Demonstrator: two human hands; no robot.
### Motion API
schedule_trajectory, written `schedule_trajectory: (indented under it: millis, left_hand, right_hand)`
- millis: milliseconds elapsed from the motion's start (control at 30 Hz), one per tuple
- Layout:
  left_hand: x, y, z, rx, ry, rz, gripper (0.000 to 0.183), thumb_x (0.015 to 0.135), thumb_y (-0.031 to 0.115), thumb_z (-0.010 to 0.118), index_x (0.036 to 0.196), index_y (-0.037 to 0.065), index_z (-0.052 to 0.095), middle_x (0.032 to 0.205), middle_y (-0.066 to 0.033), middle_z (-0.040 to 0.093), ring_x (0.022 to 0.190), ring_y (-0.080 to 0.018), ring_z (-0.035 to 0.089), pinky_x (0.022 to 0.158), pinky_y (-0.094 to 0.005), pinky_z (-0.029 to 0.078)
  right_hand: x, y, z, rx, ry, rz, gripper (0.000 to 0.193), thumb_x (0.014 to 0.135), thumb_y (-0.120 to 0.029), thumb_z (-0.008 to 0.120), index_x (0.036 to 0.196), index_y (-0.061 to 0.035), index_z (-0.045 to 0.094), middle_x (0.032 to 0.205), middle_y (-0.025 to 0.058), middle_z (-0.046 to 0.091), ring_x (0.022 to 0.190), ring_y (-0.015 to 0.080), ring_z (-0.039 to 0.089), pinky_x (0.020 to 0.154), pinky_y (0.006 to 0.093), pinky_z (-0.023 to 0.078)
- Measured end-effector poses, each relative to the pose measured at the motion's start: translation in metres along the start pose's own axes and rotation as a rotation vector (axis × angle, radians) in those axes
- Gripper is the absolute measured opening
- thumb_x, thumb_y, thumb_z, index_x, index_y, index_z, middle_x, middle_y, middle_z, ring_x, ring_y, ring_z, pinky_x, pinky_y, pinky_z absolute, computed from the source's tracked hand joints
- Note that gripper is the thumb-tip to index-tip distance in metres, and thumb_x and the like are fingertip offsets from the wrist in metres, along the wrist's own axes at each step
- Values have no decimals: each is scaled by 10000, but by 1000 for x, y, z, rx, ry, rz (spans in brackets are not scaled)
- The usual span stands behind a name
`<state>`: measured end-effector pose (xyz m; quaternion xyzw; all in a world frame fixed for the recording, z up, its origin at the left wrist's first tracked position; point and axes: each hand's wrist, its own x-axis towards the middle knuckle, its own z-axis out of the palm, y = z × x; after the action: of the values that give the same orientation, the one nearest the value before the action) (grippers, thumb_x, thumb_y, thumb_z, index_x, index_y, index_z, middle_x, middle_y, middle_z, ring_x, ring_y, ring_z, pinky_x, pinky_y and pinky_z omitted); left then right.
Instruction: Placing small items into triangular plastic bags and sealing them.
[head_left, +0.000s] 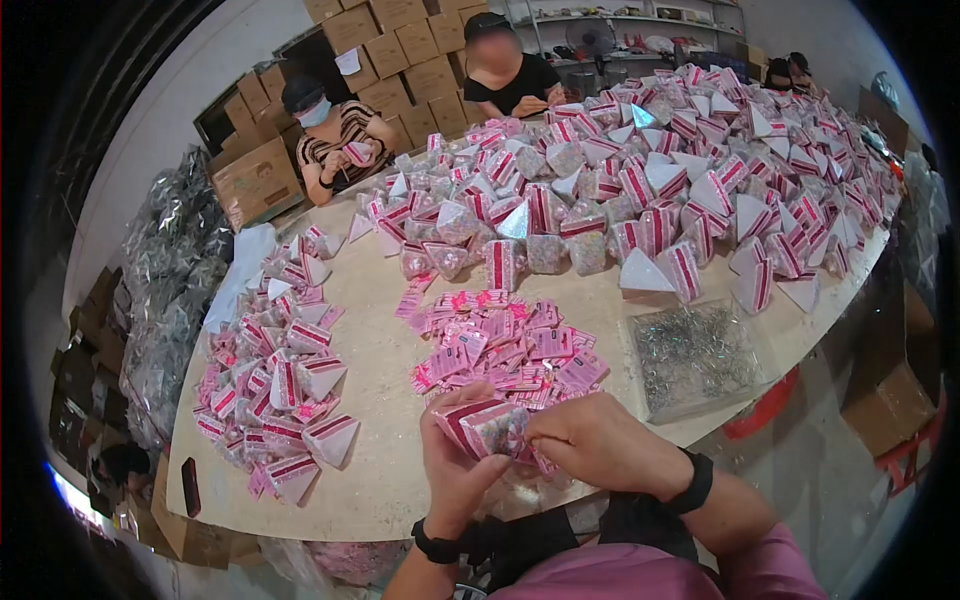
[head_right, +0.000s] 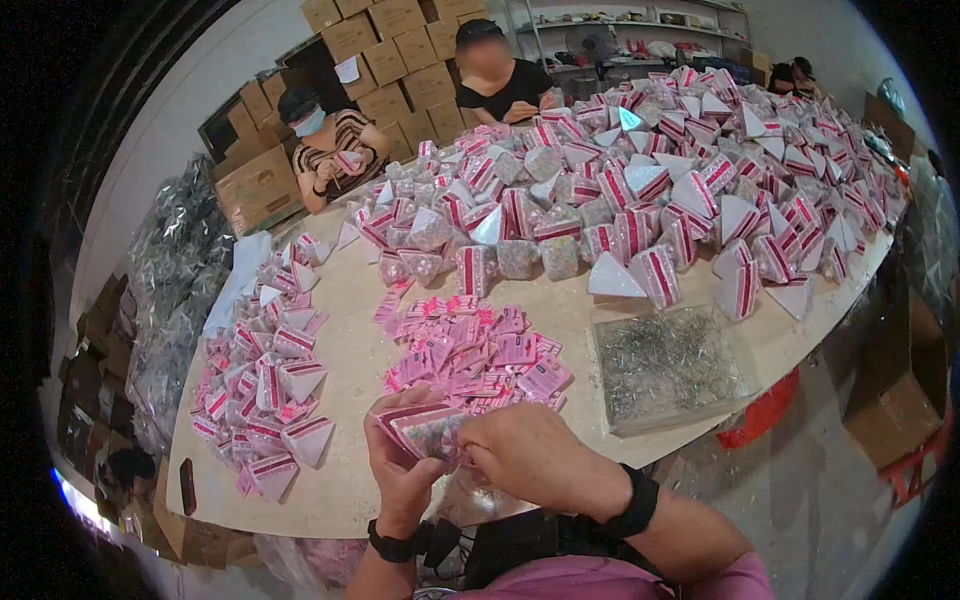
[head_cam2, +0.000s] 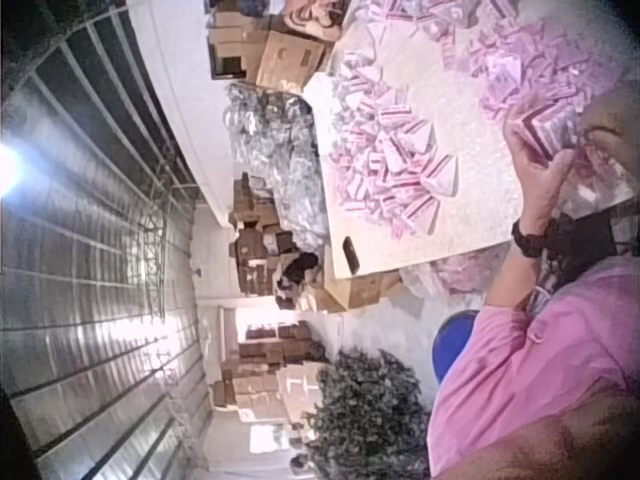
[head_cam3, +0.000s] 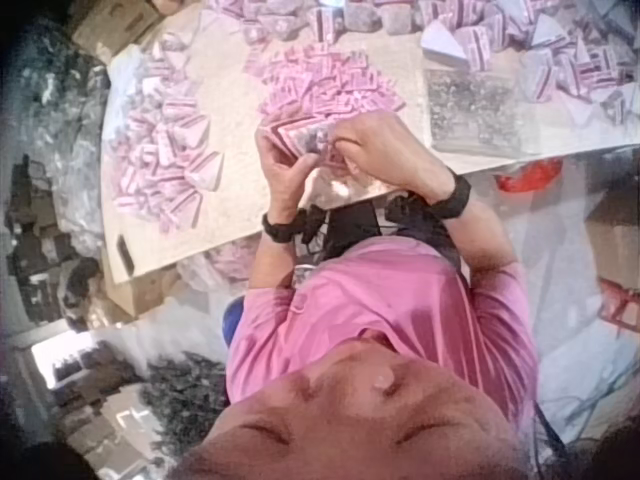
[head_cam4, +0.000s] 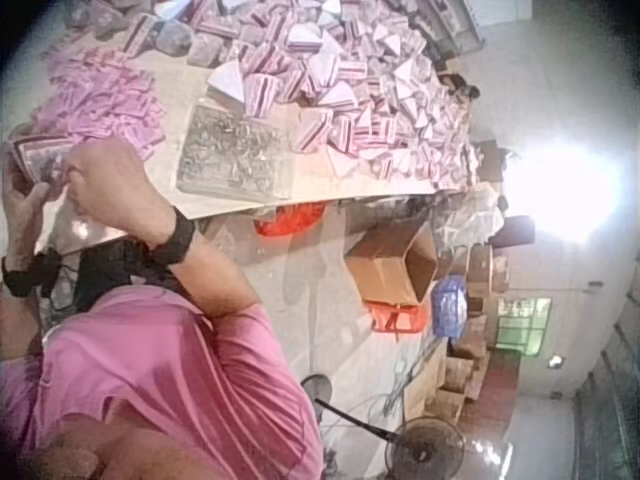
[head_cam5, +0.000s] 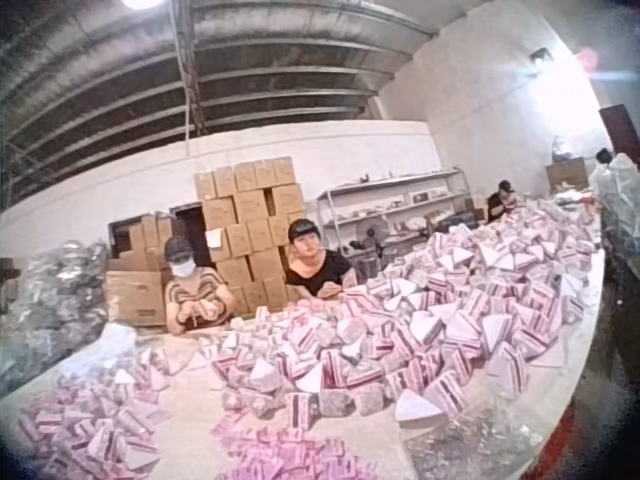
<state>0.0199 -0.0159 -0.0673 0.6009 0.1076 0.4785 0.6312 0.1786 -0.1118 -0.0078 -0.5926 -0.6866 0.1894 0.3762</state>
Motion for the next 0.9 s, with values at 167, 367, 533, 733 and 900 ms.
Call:
schedule_trajectory:
  millis: [167, 367, 533, 733, 900]
  left_hand:
    - [2, -1, 1, -1, 23, -16, 791, 658, 179, 797, 1260, 24, 308, 1266, -158, 440, 1175, -272, 466, 997, -408, 388]
    - [1, 0, 3, -30, 57, -32, 801, 644, 169, 796, 1258, 14, 306, 1253, -156, 448, 1160, -267, 477, 980, -404, 403]
    - [1, 0, 5, -31, 59, -42, 796, 652, 156, 783, 1265, 13, 295, 1253, -156, 444, 1158, -268, 478, 979, -406, 408]
    - [0, -1, 7, -29, 58, -33, 779, 656, 124, 761, 1268, 18, 291, 1254, -155, 442, 1153, -269, 481, 977, -404, 410]
    - [-1, -4, 9, -36, 72, -47, 770, 662, 121, 752, 1271, 20, 292, 1257, -159, 441, 1145, -267, 488, 974, -402, 412]
  right_hand:
    - [1, 1, -4, 179, 2, 55, 177, 786, -173, 507, 809, -50, 632, 741, 162, 618, 715, 348, 604, 635, 437, 463]
    - [2, 0, -4, 147, -1, 43, 179, 783, -167, 502, 807, -44, 631, 742, 164, 616, 710, 349, 600, 633, 436, 461]
    - [2, 1, -5, 135, 0, 31, 176, 782, -165, 501, 802, -41, 626, 740, 175, 607, 707, 362, 592, 629, 443, 455]
    - [0, 2, -3, 115, 21, 44, 169, 778, -163, 498, 768, -34, 607, 718, 183, 595, 695, 373, 586, 622, 453, 449]
    - [0, 3, -4, 88, 5, 35, 179, 781, -168, 486, 746, -30, 595, 710, 186, 592, 691, 376, 586, 621, 462, 448]
